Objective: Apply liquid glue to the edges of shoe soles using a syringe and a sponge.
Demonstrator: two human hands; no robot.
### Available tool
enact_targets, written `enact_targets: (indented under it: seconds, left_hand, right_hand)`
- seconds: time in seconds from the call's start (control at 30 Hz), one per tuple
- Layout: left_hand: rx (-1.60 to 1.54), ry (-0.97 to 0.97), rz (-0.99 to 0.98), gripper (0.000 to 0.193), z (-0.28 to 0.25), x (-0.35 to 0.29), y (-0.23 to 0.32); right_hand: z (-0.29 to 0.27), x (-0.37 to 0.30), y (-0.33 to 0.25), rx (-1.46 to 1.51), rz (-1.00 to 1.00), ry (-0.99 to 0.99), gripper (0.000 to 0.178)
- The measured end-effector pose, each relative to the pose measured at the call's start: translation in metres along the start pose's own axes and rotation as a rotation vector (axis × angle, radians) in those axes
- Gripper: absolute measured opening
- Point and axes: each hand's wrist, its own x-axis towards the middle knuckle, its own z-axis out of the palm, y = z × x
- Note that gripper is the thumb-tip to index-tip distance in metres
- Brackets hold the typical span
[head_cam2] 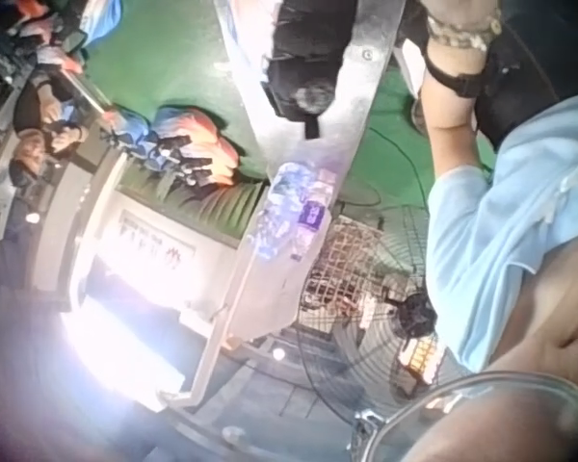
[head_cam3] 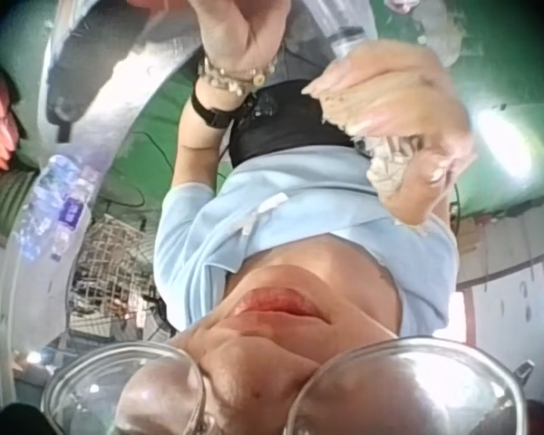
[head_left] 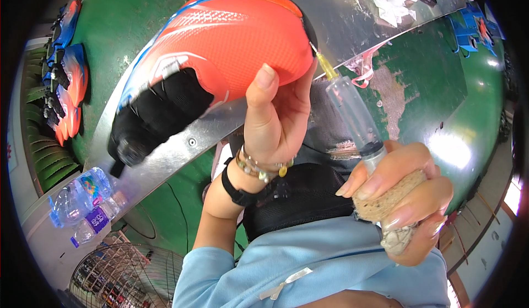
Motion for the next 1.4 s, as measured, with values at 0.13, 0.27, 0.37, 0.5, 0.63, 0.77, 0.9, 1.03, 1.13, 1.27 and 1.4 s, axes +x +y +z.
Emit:
enact_targets:
  seconds: [0.13,0.27,0.37,0.5,0.63,0.77,0.9,1.03,1.13,1.27,1.4]
  left_hand:
    - [-0.150,0.235,-0.091,0.036,0.025,-0.007,0.027]
    - [-0.168,0.328,-0.245,0.035,0.030,-0.008,0.046]
    - [-0.178,0.334,-0.258,0.034,0.034,-0.003,0.045]
    - [-0.133,0.370,-0.250,0.033,0.040,0.002,0.046]
    - [-0.097,0.354,-0.241,0.031,0.040,0.003,0.053]
    - [0.104,0.391,-0.307,0.034,-0.006,0.014,0.069]
    - [0.375,0.349,-0.090,0.054,-0.108,0.051,0.174]
    - [0.491,0.793,0.602,0.043,-0.184,0.082,0.288]
    - [0.445,0.546,0.686,0.030,-0.167,0.085,0.284]
    - [0.908,0.250,0.141,0.035,-0.126,0.078,0.245]
    - [2.304,-0.118,0.256,0.062,-0.106,0.065,0.202]
  right_hand:
    - [0.002,0.001,0.015,-0.034,-0.157,-0.125,0.032]
    - [0.003,0.006,0.022,-0.116,-0.270,-0.177,0.032]
    - [-0.001,0.012,0.031,-0.029,-0.393,-0.093,0.029]
    - [-0.004,0.011,0.031,-0.022,-0.372,-0.092,0.028]
    - [0.001,0.009,0.031,-0.046,-0.388,-0.007,0.029]
    - [-0.022,0.007,0.027,-0.123,-0.404,0.241,0.032]
    - [-0.045,0.022,0.026,-0.240,-0.342,0.300,0.033]
    - [-0.049,0.033,0.032,-0.254,-0.264,0.336,0.031]
    - [-0.063,0.048,0.051,-0.336,-0.321,0.352,0.029]
    - [-0.085,0.073,0.084,-0.290,-0.308,0.440,0.026]
    - [-0.100,0.099,0.110,-0.251,-0.283,0.559,0.024]
